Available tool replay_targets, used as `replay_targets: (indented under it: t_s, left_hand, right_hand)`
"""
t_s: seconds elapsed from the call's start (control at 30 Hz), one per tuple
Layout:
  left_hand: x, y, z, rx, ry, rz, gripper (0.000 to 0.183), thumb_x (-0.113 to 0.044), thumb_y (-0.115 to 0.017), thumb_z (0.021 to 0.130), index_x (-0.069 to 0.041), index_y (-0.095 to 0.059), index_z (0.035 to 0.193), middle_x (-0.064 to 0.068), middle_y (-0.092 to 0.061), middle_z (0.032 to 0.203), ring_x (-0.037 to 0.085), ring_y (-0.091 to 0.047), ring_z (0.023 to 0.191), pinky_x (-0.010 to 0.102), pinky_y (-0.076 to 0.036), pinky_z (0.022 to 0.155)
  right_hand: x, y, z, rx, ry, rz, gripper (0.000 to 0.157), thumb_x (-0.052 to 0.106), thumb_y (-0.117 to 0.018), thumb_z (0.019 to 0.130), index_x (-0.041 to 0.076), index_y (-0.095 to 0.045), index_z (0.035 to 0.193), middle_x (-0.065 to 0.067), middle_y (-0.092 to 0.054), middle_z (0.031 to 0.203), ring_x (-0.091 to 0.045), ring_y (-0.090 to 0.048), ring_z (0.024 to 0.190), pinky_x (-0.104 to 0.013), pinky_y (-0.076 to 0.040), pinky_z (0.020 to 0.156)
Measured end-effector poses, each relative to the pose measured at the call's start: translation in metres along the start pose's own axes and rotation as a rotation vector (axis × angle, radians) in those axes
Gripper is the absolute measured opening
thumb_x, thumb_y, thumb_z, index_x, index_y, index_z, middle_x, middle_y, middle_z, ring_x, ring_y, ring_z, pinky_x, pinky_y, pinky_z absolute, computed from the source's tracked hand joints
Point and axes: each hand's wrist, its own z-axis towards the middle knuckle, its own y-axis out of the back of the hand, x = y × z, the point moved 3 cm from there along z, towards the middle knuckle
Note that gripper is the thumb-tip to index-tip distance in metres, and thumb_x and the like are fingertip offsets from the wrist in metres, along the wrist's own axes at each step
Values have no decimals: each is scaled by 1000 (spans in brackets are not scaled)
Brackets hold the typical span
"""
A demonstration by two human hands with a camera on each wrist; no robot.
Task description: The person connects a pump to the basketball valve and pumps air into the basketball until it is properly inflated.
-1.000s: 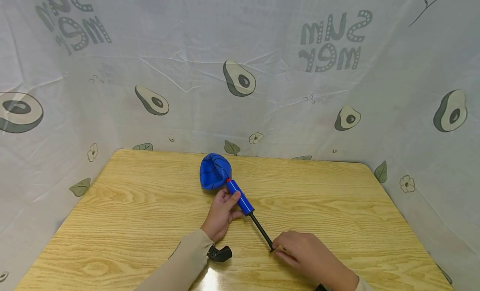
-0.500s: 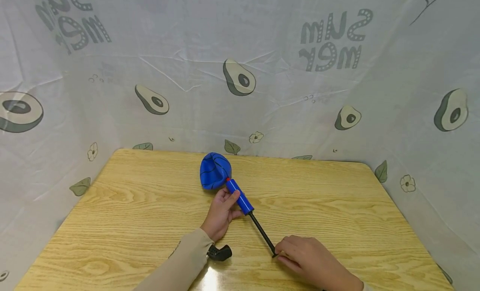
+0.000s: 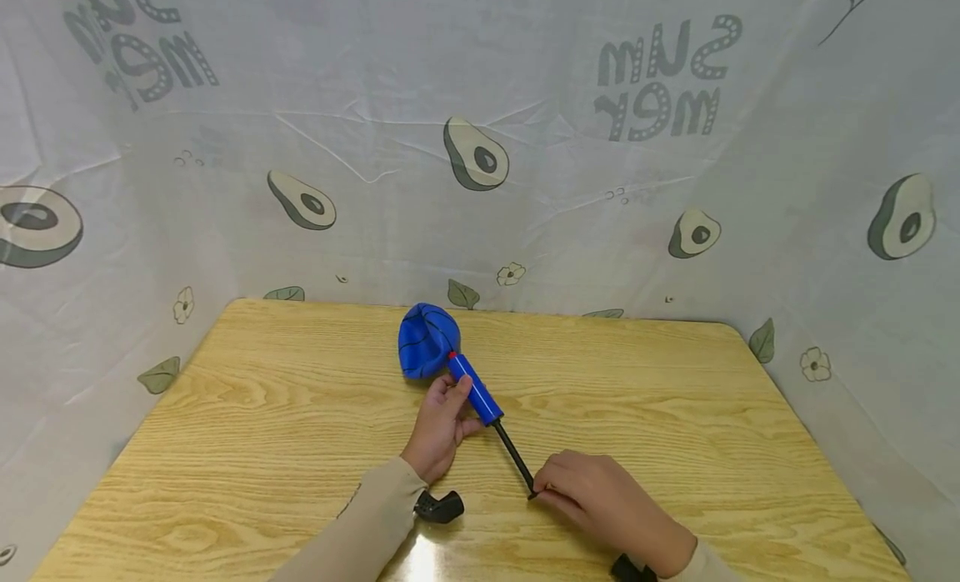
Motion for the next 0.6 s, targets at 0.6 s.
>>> replay_targets:
  t_s: [0.6]
  left_hand:
    - [0, -1, 1, -23, -14, 12, 35, -26, -51, 111, -3, -39, 134, 3, -62, 110, 15, -67, 96, 30, -60, 72]
  right_hand:
    - [-25, -15, 49, -1, -246, 187, 6, 23, -76, 96, 19, -72, 99, 12, -70, 93, 3, -63, 80, -22, -55, 69]
